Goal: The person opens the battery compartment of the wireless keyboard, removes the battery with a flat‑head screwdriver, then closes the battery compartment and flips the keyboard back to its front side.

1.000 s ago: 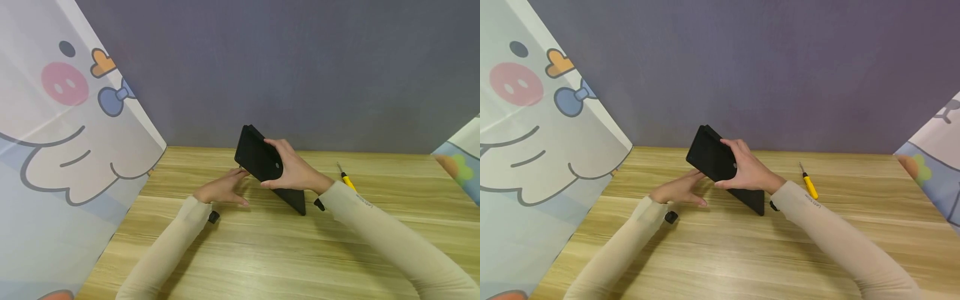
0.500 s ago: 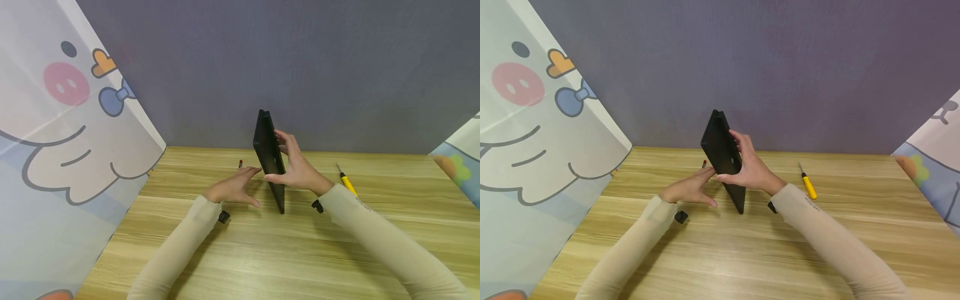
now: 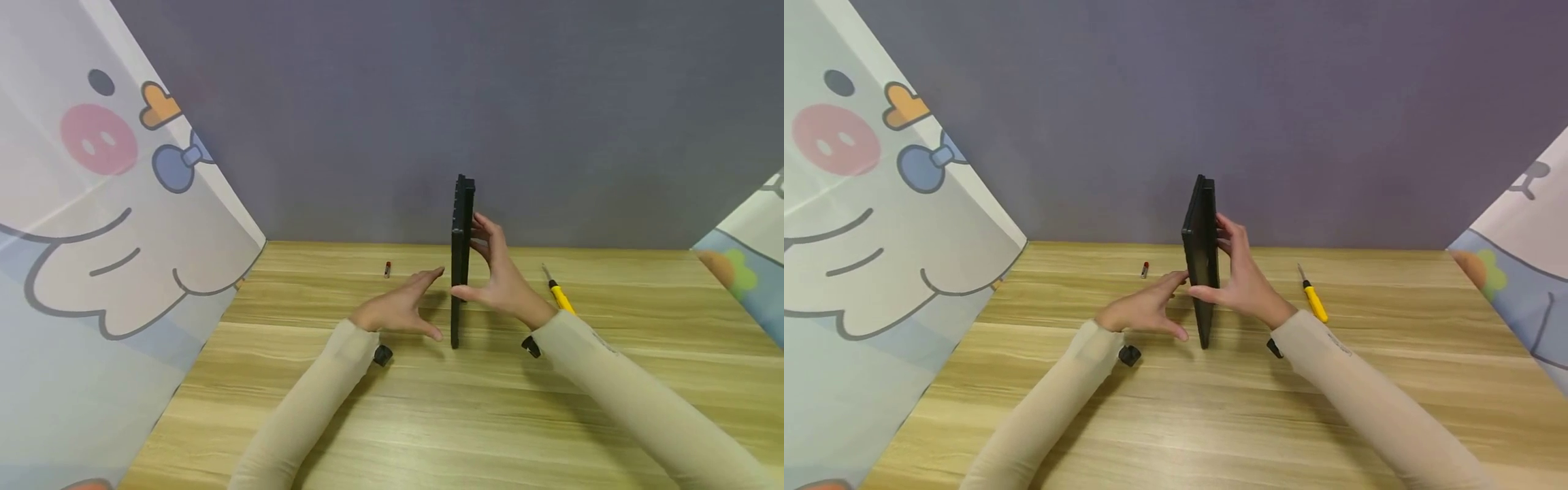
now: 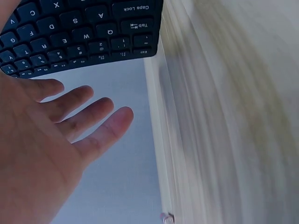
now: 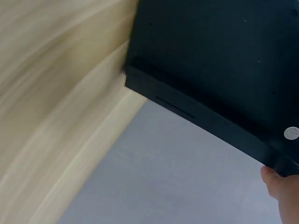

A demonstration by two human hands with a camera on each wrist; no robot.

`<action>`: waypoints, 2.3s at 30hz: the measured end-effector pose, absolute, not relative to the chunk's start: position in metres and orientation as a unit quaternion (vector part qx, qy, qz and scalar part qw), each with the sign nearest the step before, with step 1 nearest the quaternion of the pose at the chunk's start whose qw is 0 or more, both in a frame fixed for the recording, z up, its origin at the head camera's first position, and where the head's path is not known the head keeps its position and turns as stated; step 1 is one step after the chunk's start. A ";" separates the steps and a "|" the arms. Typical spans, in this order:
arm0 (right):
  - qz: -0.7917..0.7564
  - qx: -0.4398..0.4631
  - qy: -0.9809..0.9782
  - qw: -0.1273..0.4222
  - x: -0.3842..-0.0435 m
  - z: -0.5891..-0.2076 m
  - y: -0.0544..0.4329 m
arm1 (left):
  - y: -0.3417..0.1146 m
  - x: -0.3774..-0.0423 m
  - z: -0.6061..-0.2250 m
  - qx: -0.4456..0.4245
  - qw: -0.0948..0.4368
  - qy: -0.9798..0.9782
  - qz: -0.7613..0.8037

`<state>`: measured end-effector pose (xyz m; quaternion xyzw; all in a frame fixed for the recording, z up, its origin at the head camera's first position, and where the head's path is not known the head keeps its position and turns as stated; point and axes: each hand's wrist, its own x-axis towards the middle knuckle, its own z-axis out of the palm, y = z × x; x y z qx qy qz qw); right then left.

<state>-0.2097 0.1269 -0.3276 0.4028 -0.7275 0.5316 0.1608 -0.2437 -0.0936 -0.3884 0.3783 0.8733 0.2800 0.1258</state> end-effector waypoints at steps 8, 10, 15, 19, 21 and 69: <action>0.536 0.398 -0.726 0.165 -0.207 -0.331 0.140 | -0.083 -0.247 -0.386 0.381 0.141 0.871 0.277; 0.534 0.400 -0.725 0.170 -0.208 -0.332 0.142 | -0.081 -0.247 -0.386 0.381 0.143 0.871 0.275; 0.534 0.394 -0.727 0.173 -0.206 -0.330 0.149 | -0.076 -0.248 -0.388 0.385 0.151 0.867 0.277; 0.532 0.380 -0.737 0.171 -0.202 -0.324 0.155 | -0.073 -0.249 -0.390 0.381 0.160 0.867 0.279; 0.532 0.374 -0.741 0.169 -0.201 -0.319 0.158 | -0.071 -0.249 -0.390 0.379 0.163 0.867 0.279; 0.578 0.386 -0.696 0.181 -0.214 -0.330 0.212 | -0.074 -0.249 -0.385 0.373 0.176 0.872 0.262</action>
